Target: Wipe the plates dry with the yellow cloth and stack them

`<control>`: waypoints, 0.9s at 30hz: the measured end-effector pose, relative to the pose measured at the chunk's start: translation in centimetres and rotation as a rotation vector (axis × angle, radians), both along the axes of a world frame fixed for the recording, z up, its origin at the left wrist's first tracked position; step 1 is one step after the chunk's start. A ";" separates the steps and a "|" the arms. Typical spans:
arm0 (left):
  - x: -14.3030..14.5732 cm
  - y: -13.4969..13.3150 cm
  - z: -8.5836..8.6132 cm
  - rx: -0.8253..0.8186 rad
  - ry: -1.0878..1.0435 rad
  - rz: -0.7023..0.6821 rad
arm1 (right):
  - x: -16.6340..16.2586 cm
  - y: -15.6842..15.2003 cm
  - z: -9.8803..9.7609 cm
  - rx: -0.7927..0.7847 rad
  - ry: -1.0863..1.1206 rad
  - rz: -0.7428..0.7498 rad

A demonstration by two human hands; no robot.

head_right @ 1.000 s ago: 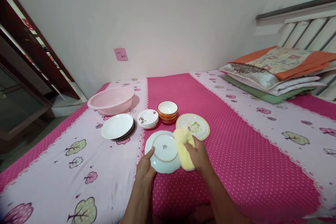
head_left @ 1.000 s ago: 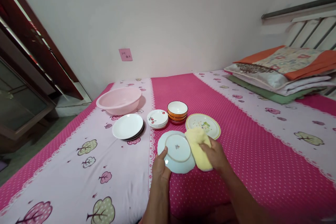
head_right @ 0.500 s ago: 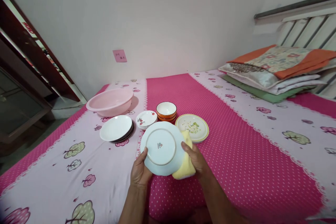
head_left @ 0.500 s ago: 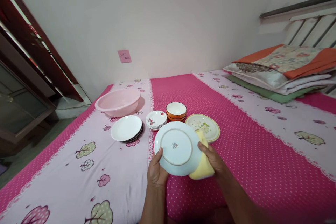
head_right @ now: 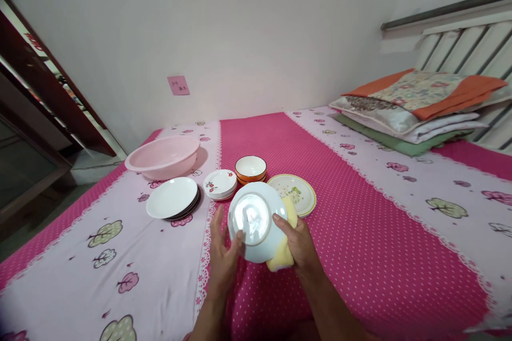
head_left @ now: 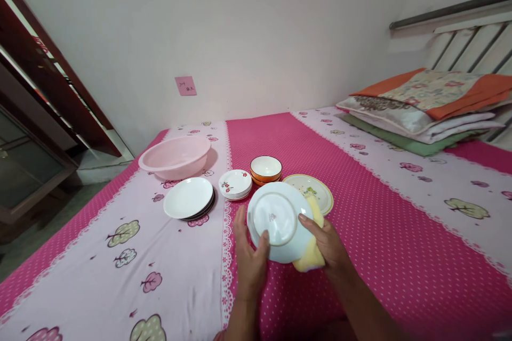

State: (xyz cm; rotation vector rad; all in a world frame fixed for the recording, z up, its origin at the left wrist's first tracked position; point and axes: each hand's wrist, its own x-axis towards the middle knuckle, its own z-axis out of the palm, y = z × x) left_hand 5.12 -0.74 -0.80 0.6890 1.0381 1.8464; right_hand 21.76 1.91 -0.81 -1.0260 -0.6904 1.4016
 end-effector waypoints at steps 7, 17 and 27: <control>1.9 -2.0 -1.0 0.100 0.461 -0.431 | 1.8 0.3 1.8 -0.039 -0.092 -0.035; 3.4 -1.5 -1.6 -0.071 0.037 -0.246 | 1.2 -0.7 4.2 0.045 -0.102 0.139; 1.8 -0.1 -1.8 -0.342 -0.699 -0.278 | 1.9 -1.6 5.3 0.300 -0.584 -0.366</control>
